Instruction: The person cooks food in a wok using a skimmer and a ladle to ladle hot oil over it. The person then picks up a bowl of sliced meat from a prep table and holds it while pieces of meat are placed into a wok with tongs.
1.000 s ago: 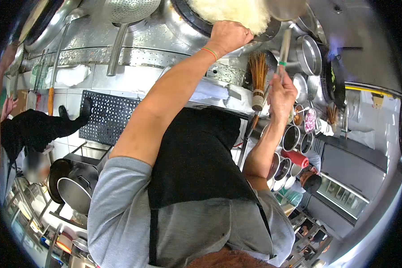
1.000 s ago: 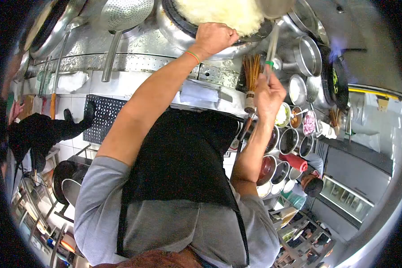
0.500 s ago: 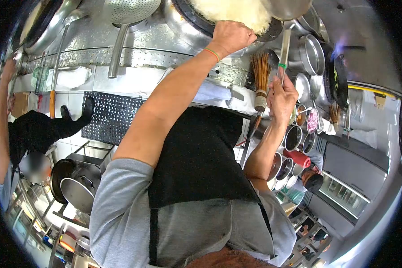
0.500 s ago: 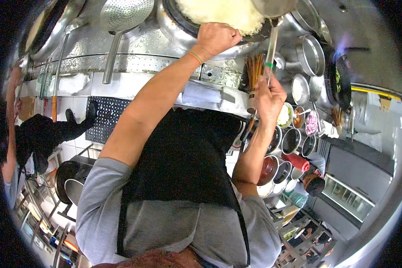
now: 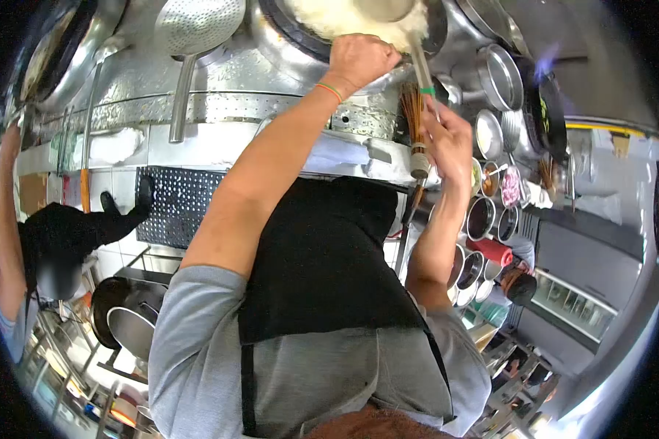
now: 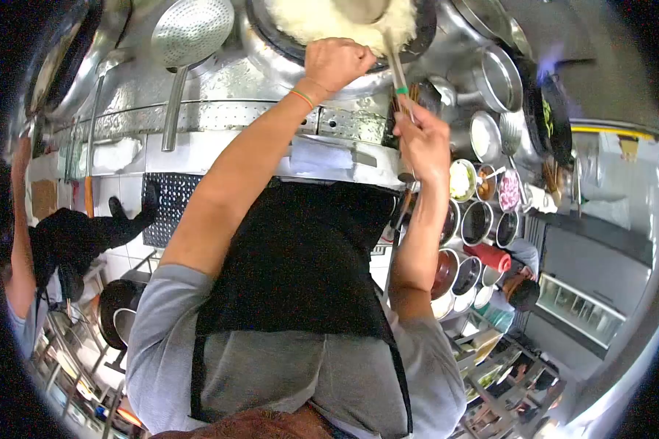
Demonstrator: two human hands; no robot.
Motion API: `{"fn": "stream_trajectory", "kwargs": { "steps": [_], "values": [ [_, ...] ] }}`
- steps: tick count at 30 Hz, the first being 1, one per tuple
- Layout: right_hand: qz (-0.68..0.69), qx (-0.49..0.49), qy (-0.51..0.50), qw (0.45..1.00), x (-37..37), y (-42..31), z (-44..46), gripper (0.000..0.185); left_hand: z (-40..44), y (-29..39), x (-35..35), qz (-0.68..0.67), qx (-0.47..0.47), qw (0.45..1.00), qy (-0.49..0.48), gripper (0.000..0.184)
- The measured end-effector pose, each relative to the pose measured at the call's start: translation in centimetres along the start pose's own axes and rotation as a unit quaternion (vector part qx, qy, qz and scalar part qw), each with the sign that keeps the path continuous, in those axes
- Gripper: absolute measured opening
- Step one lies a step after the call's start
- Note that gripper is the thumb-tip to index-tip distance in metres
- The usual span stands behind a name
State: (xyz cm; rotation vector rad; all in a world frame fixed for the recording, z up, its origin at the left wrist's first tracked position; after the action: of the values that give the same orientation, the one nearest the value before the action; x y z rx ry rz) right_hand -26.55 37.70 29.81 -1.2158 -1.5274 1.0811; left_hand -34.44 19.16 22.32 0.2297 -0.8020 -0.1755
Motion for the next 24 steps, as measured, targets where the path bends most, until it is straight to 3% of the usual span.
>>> {"fn": "stream_trajectory", "kwargs": {
  "steps": [3, 5, 7, 8, 11, 12, 16, 20, 23, 24],
  "values": [
    [-0.033, 0.058, 0.021, 0.998, -0.4, 1.8, 0.6, 0.032, 0.0, -0.3, 0.5, -0.006, -0.009, 1.000, 0.018, 0.034],
    [-0.026, 0.064, 0.047, 0.996, -0.3, 1.8, 0.1, 0.032, -0.1, -0.4, 0.0, 0.011, 0.004, 1.000, -0.024, 0.033],
    [0.048, 0.126, 0.104, 0.985, 0.2, 2.1, -0.2, 0.029, 0.0, -0.3, 0.6, 0.008, 0.000, 0.999, -0.035, 0.033],
    [0.013, 0.156, 0.113, 0.981, 0.5, 2.2, -0.2, 0.029, 0.1, -0.1, 0.8, 0.001, 0.002, 0.999, -0.048, 0.033],
    [-0.081, 0.116, 0.071, 0.987, 1.3, 2.9, 0.2, 0.030, 0.1, -0.2, 0.0, 0.003, 0.013, 1.000, -0.027, 0.033],
    [-0.071, 0.122, 0.084, 0.986, 1.7, 3.0, 0.0, 0.030, 0.2, -0.1, 0.1, 0.002, 0.004, 0.998, -0.061, 0.034],
    [-0.026, 0.105, 0.086, 0.990, 1.8, 3.8, 0.1, 0.030, 0.1, 0.0, 0.7, 0.015, -0.014, 0.999, -0.028, 0.035],
    [-0.032, 0.150, 0.147, 0.977, 3.4, 2.3, 2.0, 0.030, -1.7, 1.4, 2.7, 0.043, -0.031, 0.998, -0.039, 0.025],
    [-0.166, 0.256, 0.157, 0.939, 5.3, 1.3, 5.1, 0.031, -3.4, 2.0, 3.8, 0.058, -0.004, 0.997, 0.049, 0.021],
    [-0.135, 0.256, 0.147, 0.946, 5.5, 0.9, 5.8, 0.032, -3.1, 1.8, 3.7, 0.053, 0.006, 0.999, -0.005, 0.021]
  ]
}}
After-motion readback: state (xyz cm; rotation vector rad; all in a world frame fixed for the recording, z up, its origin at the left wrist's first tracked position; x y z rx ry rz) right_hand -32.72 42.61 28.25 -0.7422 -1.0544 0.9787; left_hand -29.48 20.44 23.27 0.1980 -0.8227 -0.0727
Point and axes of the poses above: each hand's wrist, its own z-axis towards the middle knuckle, its own x-axis out of the back of the hand, y = z × x, the point moved 2 cm from there along z, towards the middle knuckle, and after that the axes turned 15 degrees about z, right-handed, at the moved point
